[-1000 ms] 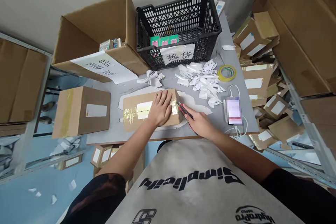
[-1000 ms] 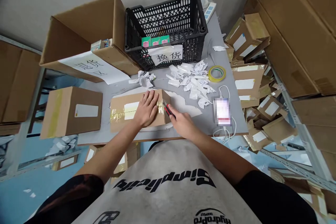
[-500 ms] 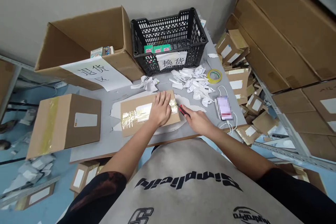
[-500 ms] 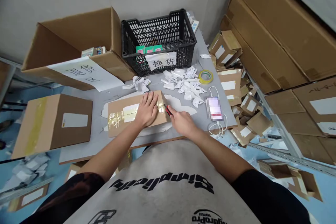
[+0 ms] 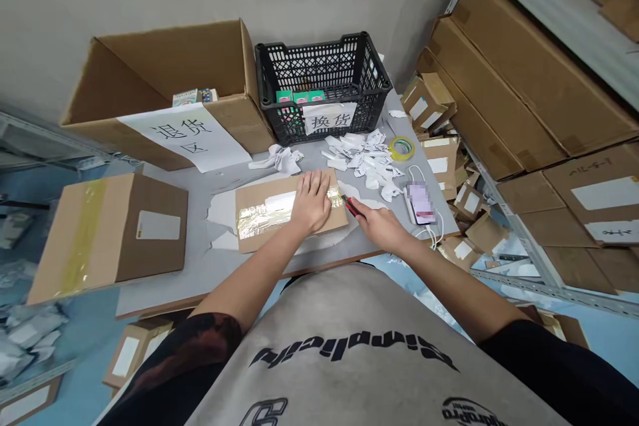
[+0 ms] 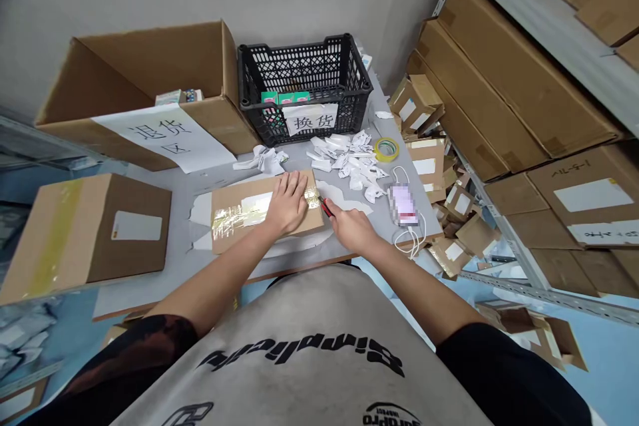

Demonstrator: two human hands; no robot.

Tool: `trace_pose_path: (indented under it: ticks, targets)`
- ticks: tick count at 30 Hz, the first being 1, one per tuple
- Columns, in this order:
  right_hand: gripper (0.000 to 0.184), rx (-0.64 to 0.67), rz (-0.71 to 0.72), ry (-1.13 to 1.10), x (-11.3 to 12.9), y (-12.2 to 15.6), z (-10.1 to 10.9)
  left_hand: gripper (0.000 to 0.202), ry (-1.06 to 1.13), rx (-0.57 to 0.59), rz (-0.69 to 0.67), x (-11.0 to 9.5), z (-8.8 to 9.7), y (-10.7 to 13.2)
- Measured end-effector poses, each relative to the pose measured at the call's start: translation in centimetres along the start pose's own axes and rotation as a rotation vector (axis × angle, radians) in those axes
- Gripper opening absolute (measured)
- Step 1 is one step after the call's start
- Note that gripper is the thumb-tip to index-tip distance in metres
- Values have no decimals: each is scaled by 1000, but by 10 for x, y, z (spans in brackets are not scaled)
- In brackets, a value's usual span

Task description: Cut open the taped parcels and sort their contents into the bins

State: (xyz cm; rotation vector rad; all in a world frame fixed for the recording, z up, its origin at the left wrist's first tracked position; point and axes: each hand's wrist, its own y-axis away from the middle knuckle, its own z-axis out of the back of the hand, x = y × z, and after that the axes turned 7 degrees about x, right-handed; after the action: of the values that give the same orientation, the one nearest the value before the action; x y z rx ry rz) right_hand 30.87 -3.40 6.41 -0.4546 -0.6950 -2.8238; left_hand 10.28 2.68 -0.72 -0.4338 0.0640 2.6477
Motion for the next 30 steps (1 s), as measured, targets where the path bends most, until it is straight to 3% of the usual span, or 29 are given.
trace_pose_path:
  ticks: [21,24,27,30]
  targets:
    - [53,-40,-64,-149,7,22,-17,60,-16,-38,-38,6,-9,0]
    - [50,-41,-47,-382,-1,26,-19,60,-5,-39,-36,6,-7,-1]
    - [52,-13,-74,-817,-12,33,-24,59,11,-23,-22,6,1,-1]
    - [60,-75,-95,-1140,-20,36,-35,61,1,49,-52,8,16,3]
